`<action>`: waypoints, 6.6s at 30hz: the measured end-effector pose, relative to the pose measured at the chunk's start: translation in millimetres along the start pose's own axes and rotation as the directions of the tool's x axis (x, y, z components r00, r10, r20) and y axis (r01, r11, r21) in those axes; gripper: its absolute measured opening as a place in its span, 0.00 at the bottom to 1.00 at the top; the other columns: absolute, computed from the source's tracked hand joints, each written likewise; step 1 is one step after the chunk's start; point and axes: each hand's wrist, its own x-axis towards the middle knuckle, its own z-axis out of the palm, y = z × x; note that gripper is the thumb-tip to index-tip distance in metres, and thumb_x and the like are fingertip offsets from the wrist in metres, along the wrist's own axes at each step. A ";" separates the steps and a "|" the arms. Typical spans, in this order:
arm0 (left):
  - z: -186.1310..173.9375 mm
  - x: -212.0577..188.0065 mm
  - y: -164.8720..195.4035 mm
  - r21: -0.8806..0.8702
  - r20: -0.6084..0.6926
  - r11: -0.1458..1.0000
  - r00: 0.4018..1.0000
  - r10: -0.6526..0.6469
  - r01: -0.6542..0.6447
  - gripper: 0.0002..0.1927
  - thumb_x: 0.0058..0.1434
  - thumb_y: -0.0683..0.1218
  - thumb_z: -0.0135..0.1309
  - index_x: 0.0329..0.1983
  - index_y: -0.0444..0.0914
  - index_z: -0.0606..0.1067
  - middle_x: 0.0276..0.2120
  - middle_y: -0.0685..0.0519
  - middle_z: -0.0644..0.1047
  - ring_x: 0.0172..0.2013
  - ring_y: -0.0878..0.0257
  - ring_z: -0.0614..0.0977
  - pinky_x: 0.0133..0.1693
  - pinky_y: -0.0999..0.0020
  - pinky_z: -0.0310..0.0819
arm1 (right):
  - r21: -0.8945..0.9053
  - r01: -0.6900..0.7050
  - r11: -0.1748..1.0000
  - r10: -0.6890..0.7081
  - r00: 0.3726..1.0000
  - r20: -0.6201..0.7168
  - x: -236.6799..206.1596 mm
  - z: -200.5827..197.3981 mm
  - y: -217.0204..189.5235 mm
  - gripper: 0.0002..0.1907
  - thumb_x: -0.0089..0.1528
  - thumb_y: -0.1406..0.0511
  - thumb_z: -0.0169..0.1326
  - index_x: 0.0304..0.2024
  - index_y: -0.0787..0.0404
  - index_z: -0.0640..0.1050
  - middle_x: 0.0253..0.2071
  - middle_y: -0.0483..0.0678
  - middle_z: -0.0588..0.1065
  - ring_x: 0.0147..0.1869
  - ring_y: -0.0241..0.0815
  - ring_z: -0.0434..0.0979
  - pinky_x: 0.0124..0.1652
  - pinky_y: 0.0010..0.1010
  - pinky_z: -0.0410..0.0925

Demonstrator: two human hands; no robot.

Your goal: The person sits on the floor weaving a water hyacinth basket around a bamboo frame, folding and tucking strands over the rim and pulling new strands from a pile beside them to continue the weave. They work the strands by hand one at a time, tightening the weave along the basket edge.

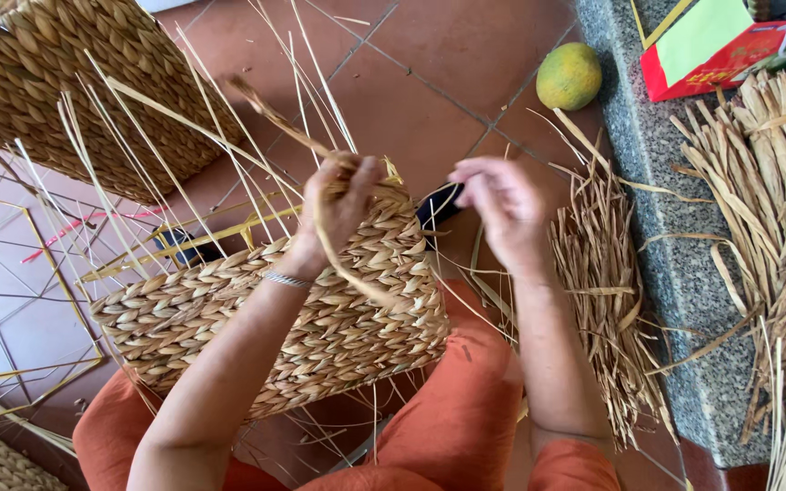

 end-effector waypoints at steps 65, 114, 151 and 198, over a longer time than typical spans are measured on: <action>-68.3 -85.0 -70.1 0.968 0.210 -0.179 0.958 0.194 -0.176 0.16 0.66 0.37 0.51 0.57 0.35 0.68 0.36 0.48 0.72 0.33 0.60 0.75 0.32 0.64 0.75 | -0.468 0.217 0.857 -0.172 0.976 0.137 23.6 65.5 69.7 0.05 0.64 0.68 0.64 0.36 0.64 0.81 0.31 0.49 0.80 0.32 0.39 0.81 0.31 0.30 0.71; -22.4 17.7 -48.3 0.205 0.014 0.919 0.940 0.340 -0.336 0.14 0.66 0.52 0.54 0.45 0.36 0.77 0.35 0.48 0.84 0.36 0.64 0.87 0.39 0.66 0.84 | -0.495 0.278 0.823 -0.097 0.928 0.360 26.1 58.6 71.0 0.08 0.64 0.74 0.57 0.46 0.64 0.76 0.40 0.54 0.78 0.43 0.54 0.80 0.41 0.42 0.72; -85.6 -70.8 -39.8 0.984 0.180 -0.055 0.947 0.268 -0.172 0.07 0.69 0.43 0.54 0.49 0.39 0.75 0.37 0.50 0.76 0.34 0.62 0.76 0.33 0.65 0.74 | -0.634 0.377 0.675 -0.302 0.926 0.228 20.2 90.7 76.9 0.06 0.61 0.68 0.66 0.35 0.61 0.79 0.33 0.47 0.79 0.37 0.43 0.80 0.39 0.37 0.74; -47.7 -65.6 -35.9 -0.225 -0.160 0.973 0.987 0.006 -0.043 0.16 0.75 0.49 0.44 0.44 0.32 0.77 0.40 0.44 0.84 0.40 0.59 0.87 0.39 0.66 0.82 | -0.391 0.346 0.853 -0.196 0.907 0.373 22.9 90.6 51.7 0.09 0.59 0.73 0.63 0.42 0.63 0.81 0.38 0.50 0.78 0.39 0.44 0.81 0.38 0.33 0.74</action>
